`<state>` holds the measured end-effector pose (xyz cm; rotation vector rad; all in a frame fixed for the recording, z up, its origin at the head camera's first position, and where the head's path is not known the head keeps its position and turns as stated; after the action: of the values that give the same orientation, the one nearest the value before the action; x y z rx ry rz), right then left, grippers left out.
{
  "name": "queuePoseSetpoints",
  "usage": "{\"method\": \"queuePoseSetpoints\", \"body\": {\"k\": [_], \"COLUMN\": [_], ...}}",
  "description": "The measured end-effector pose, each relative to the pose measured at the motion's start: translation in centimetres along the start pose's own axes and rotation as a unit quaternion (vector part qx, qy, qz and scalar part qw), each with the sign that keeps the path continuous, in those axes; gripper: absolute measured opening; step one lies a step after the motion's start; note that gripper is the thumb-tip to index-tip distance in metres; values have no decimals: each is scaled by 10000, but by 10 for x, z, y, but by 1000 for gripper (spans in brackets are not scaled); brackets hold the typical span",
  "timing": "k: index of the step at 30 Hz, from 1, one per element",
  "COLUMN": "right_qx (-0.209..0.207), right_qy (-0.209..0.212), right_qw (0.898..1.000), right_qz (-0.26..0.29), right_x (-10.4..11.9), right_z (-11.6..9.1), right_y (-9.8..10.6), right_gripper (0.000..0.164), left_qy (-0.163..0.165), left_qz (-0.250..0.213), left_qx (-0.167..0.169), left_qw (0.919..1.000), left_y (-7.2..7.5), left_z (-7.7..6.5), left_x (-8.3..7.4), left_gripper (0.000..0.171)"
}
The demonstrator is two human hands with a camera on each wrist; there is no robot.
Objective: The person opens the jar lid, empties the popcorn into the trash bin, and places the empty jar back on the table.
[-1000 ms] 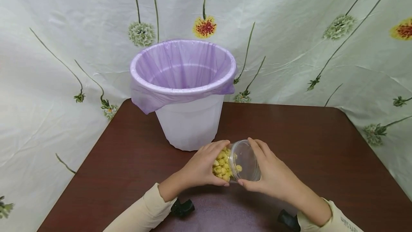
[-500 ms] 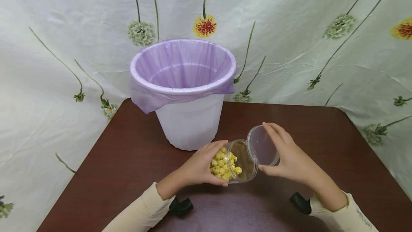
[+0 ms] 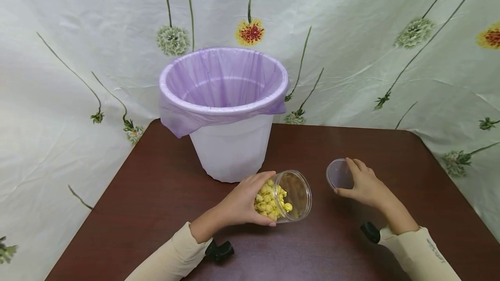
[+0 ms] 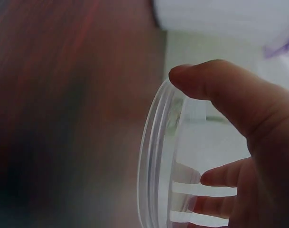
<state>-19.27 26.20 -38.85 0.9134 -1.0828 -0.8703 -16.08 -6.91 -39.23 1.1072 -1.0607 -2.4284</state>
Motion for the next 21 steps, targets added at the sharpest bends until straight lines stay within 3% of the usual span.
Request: {"method": "queuePoseSetpoints", "body": {"k": [10, 21], "right_qx": [452, 433], "right_qy": [-327, -227], "right_qw": [9984, 9988], "right_qz": [-47, 43], "right_x": [-32, -31], "right_z": [-3, 4], "right_y": [-23, -18], "right_gripper": [94, 98], "left_qy": [-13, 93], "left_qz": [42, 5], "left_qx": [20, 25], "left_qw": [10000, 10000], "left_y": [-1, 0], "left_z": [0, 0], "left_x": [0, -1], "left_gripper": [106, 106]}}
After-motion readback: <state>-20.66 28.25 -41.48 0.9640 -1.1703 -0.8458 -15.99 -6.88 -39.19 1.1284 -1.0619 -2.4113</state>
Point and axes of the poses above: each hand's wrist, its own z-axis towards the middle knuckle, its own y-axis out of the back of the hand, x = y × z, the point moved 1 cm from there along z, towards the middle knuckle, and after that the axes turned 12 degrees about -x, right-handed, at the moved point
